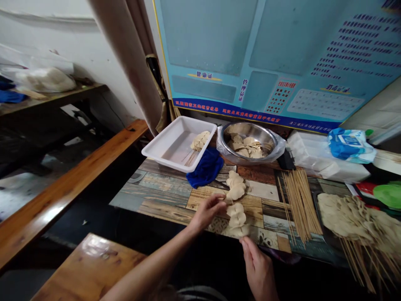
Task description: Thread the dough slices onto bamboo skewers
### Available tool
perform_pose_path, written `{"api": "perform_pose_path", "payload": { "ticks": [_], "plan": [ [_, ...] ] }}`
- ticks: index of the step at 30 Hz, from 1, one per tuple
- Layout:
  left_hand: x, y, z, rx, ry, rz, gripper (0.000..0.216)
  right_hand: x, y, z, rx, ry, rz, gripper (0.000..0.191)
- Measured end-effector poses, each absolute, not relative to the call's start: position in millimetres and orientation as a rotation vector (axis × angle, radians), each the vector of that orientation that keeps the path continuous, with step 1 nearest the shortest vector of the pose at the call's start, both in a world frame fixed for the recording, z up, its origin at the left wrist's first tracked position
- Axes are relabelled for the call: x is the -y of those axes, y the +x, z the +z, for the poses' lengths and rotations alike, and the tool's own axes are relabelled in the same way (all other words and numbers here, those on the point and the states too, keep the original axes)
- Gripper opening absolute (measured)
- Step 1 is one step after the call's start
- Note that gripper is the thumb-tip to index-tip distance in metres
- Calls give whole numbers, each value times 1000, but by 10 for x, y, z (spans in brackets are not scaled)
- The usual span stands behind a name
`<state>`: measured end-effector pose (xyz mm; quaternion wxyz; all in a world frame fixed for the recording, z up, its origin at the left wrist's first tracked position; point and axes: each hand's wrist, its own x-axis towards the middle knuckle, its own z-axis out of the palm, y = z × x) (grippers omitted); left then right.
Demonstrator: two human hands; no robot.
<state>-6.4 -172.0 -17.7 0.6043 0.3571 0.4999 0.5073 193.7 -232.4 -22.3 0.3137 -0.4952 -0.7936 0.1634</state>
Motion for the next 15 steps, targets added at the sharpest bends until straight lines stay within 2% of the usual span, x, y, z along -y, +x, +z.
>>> {"api": "perform_pose_path", "payload": {
  "ticks": [4, 8, 11, 15],
  "plan": [
    [1496, -391, -280, -1598, 1598, 1098, 18, 2322, 2007, -264, 2060, -1328, 430, 51],
    [1346, -499, -316, -1544, 1896, 955, 9, 2330, 1985, -283, 2051, -1350, 450, 51],
    [1315, -460, -259, -1446, 1702, 1147, 10, 2342, 1960, -261, 2066, -1335, 458, 50],
    [1331, -375, -138, -1274, 1034, 1263, 22, 2354, 1923, -205, 2099, -1275, 465, 49]
  ]
}}
